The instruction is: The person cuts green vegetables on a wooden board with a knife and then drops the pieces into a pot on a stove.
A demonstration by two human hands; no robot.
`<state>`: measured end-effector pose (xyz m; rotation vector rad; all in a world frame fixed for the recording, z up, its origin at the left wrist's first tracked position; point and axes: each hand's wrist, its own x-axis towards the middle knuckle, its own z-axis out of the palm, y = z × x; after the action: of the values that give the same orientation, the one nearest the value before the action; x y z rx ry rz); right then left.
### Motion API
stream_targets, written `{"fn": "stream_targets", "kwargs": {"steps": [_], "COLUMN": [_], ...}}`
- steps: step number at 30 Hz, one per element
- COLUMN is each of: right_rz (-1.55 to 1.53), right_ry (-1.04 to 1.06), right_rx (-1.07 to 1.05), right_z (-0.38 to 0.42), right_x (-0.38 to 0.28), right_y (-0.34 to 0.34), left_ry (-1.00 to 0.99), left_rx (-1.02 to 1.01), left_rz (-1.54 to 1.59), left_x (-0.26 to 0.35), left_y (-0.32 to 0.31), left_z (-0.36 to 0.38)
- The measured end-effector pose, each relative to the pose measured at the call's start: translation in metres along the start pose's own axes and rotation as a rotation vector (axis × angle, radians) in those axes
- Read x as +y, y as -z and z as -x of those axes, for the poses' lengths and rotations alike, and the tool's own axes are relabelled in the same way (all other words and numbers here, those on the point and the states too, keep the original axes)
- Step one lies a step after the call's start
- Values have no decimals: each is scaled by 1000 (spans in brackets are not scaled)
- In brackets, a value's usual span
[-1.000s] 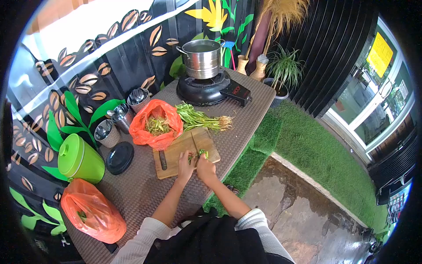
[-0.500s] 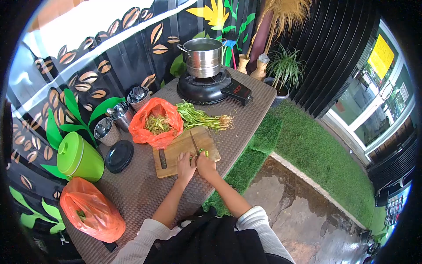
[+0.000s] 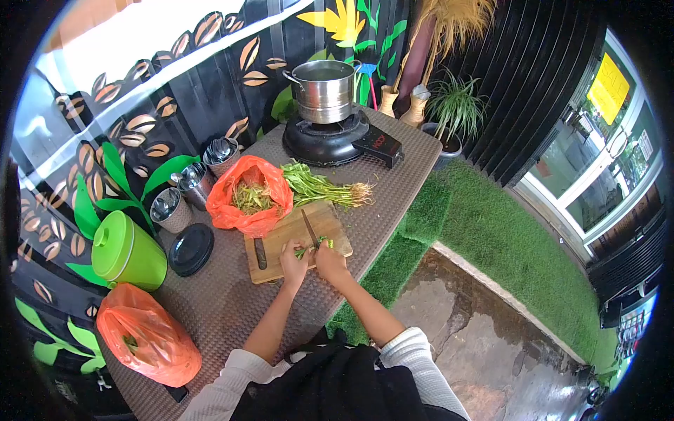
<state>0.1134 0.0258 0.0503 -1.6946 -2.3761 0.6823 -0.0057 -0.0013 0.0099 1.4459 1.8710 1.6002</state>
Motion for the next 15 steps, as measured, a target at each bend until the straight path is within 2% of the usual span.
{"fn": "stream_targets", "kwargs": {"steps": [3, 7, 11, 15], "right_rz": [8, 63, -8, 6], "right_ry": [-15, -86, -93, -2], "right_rx": [13, 58, 14, -49], "right_z": [10, 24, 3, 4], "right_x": [-2, -12, -6, 4], "right_y": [-9, -19, -14, -4], "left_ry": [-82, -62, -146, -207], "left_rx": [-25, -31, -64, -74], "left_rz": [-60, -63, -88, -125], "left_x": [-5, -6, -6, -1], "left_y": [1, 0, 3, 6], "left_z": [-1, 1, 3, 3]}}
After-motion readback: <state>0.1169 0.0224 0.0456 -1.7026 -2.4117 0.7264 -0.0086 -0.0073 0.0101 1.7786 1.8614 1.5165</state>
